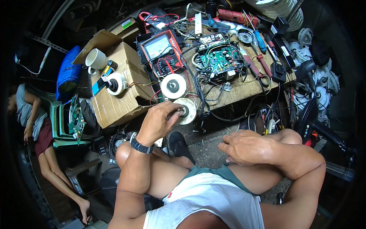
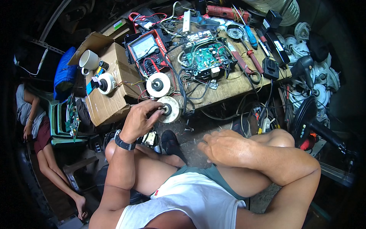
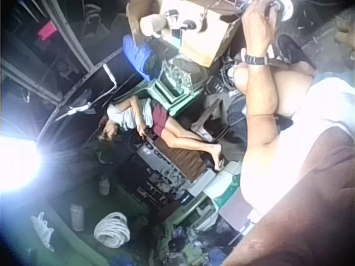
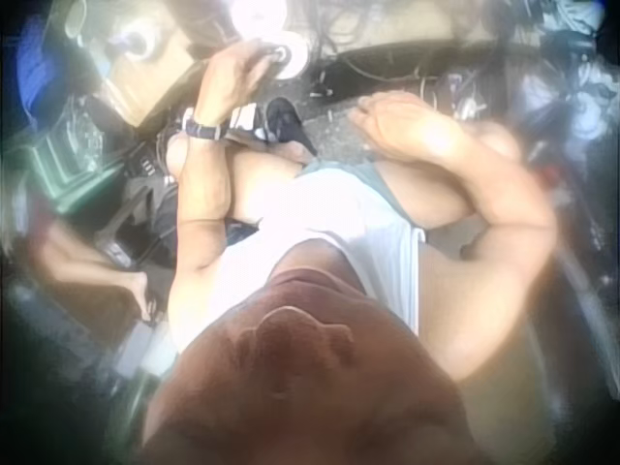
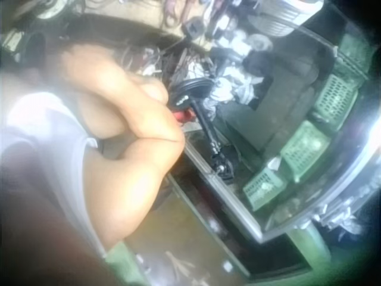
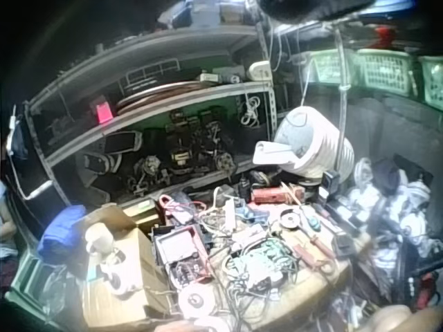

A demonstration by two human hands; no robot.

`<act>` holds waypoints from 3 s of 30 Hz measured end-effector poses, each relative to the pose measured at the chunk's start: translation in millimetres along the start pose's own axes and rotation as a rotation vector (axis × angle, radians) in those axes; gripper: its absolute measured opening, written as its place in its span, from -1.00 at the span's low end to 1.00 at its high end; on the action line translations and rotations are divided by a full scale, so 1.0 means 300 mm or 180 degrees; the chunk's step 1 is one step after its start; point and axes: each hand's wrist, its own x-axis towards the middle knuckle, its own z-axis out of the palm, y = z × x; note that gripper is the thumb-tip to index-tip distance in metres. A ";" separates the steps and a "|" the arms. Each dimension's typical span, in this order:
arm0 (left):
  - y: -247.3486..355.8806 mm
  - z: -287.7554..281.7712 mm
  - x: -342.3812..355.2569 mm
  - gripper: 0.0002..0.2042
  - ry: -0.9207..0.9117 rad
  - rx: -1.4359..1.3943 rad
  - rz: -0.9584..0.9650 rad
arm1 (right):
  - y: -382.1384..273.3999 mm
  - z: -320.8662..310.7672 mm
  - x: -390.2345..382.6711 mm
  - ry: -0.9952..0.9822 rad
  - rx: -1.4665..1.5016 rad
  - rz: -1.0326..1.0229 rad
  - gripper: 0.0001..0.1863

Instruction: The person works on a circuit board and various electronic components on a wooden table. They use a multimeter to test points, cut wires with a pair of snips, and handle components like transformers and capacitors.

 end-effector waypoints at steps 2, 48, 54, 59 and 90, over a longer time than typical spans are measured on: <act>0.001 0.001 0.001 -0.80 0.0023 -0.0004 0.0021 | 0.001 0.002 -0.002 0.0064 -0.0009 -0.0027 -0.55; 0.013 0.004 -0.002 -0.80 0.0061 -0.0102 0.0015 | -0.005 -0.012 0.003 -0.0037 -0.0035 -0.0025 -0.55; 0.007 0.006 -0.003 -0.81 0.0054 -0.0094 0.0026 | 0.003 0.007 0.006 0.0042 -0.0080 -0.0060 -0.54; 0.009 0.004 -0.001 -0.81 0.0040 -0.0106 0.0000 | 0.003 0.008 0.004 0.0085 -0.0089 -0.0100 -0.54; 0.007 -0.003 -0.002 -0.81 -0.0012 -0.0206 -0.0044 | 0.004 0.009 0.010 0.0064 -0.0058 -0.0088 -0.55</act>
